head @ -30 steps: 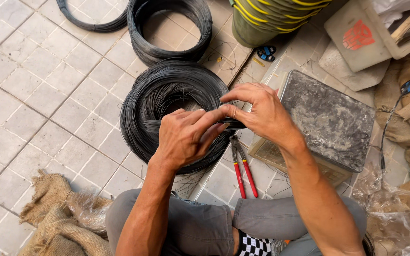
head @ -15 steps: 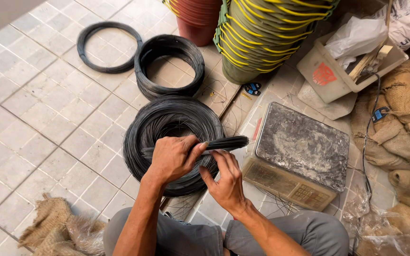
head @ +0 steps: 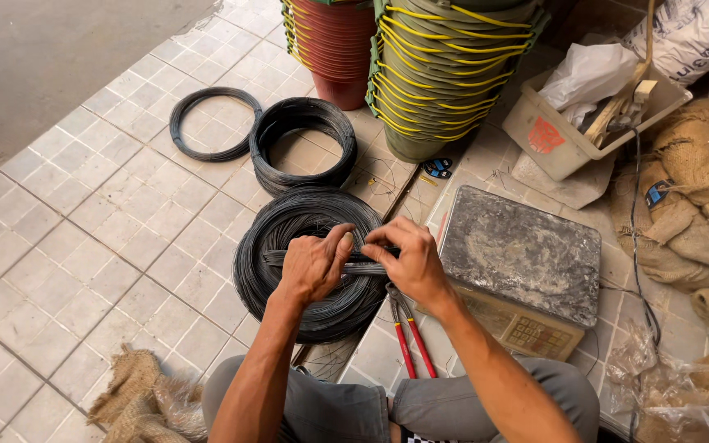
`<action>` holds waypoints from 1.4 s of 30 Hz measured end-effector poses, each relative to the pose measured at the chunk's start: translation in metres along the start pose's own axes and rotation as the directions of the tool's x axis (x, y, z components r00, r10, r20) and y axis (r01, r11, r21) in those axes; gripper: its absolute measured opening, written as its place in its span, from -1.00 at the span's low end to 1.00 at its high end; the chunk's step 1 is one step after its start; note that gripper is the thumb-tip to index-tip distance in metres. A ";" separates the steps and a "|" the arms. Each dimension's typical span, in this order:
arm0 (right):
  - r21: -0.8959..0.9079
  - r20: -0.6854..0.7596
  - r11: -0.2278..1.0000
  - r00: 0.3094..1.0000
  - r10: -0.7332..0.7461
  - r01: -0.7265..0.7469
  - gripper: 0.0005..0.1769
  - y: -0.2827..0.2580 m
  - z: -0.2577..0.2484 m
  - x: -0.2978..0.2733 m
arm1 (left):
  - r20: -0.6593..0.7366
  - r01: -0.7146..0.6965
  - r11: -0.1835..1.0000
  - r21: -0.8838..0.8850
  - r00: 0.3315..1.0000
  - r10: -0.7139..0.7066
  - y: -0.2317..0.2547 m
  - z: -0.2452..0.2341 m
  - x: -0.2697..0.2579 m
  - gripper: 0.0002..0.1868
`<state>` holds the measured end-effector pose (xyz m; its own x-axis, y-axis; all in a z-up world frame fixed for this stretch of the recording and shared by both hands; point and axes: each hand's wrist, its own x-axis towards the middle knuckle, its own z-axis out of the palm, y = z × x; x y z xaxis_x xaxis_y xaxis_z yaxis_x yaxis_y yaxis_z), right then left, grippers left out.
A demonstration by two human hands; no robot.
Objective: The person sits on the floor and uses pliers to cut a length of wire from a large coil. They then gather the cut wire and wrap it into a smaller, tighter coil by hand, securing it with a twist.
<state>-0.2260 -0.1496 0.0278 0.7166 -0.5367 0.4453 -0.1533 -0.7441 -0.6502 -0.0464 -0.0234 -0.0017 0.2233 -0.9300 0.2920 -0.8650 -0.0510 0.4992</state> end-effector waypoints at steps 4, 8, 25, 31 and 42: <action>0.191 0.039 0.972 0.990 0.133 -0.138 -0.73 -0.010 0.005 0.007 | 0.018 0.045 0.999 -0.008 0.999 -0.045 0.010 0.000 0.003 -0.52; 0.285 0.050 0.916 0.958 0.281 -0.283 -0.73 -0.003 0.017 -0.002 | -0.007 0.052 0.998 0.028 0.999 -0.052 0.015 0.001 0.003 -0.56; 0.292 0.708 0.776 0.672 0.218 -0.559 -0.56 0.061 0.017 -0.013 | 0.069 0.053 0.984 0.169 0.995 -0.066 0.030 0.016 0.020 -0.58; 0.447 0.863 0.313 0.496 0.095 -0.838 -0.73 0.081 0.019 -0.024 | 0.132 -0.005 0.992 0.126 0.991 -0.011 0.049 0.008 0.030 -0.58; 0.230 0.491 0.940 0.864 0.110 -0.251 -0.42 0.019 -0.032 -0.037 | 0.256 0.016 0.985 0.169 0.965 -0.059 0.058 0.004 0.049 -0.55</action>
<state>-0.2767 -0.1571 0.0184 0.9365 -0.3506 0.0108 -0.1673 -0.4736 -0.8647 -0.0874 -0.0736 0.0386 0.1518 -0.9874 0.0434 -0.9250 -0.1265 0.3583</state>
